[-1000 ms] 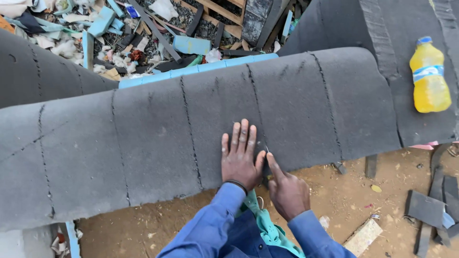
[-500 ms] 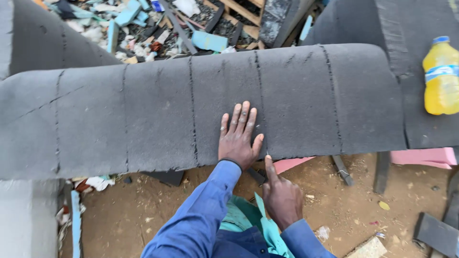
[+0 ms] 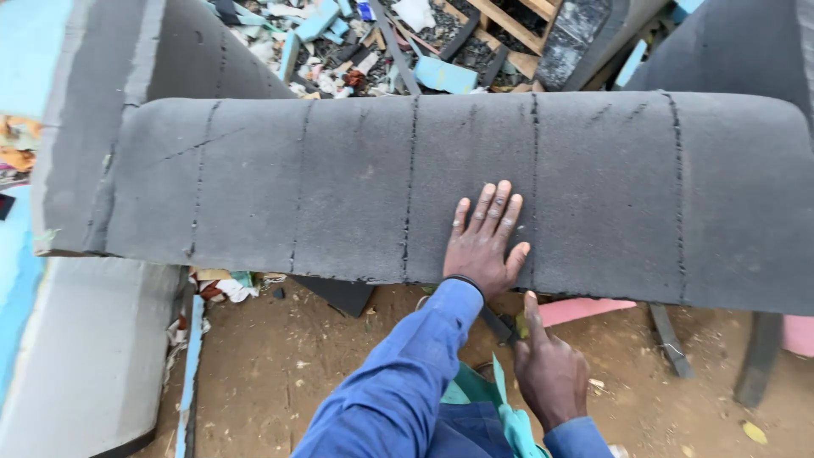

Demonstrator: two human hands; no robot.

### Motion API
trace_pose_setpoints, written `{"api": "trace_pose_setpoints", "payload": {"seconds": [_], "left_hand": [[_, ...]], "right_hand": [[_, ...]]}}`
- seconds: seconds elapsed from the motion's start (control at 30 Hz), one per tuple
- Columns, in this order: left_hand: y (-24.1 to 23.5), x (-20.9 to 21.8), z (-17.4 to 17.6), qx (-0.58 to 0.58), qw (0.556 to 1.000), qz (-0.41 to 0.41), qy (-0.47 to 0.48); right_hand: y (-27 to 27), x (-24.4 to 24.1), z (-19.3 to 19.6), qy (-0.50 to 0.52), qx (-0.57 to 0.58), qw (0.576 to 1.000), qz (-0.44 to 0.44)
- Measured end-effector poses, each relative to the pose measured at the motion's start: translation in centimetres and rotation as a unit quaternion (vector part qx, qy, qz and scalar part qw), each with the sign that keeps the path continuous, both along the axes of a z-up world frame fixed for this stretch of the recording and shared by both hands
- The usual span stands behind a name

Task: The person uses a knife to cut a large piece of dark gray foam, which appears to be part of a sofa frame. They make several vertical cuts along the length of the foam while holding it steady with their left hand. A yellow plastic bottle is visible on the foam during the process.

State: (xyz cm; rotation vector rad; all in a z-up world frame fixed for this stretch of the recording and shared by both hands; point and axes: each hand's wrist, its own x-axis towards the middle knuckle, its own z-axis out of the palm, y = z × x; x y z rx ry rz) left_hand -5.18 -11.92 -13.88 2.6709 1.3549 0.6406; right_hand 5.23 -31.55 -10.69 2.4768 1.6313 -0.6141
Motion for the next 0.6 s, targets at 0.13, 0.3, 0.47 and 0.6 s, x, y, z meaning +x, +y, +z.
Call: {"api": "trace_pose_setpoints", "payload": {"seconds": [0.13,0.3,0.47,0.6], "left_hand": [[0.0,0.4,0.1,-0.005,1.0,0.007,0.017],[-0.1,0.2,0.2,-0.018,1.0,0.005,0.017],[-0.2,0.1,0.2,-0.006,1.0,0.001,0.003],[0.0,0.1,0.3,-0.016,1.0,-0.007,-0.018]], "right_hand": [[-1.4,0.4,1.5,-0.028,-0.09,0.996,-0.006],[-5.9,0.3,-2.3,-0.028,-0.049,0.998,-0.023],[-1.5,1.0,-1.7,0.002,-0.039,0.999,0.004],[-2.7,1.1,-2.3,-0.006,-0.031,0.999,-0.003]]}}
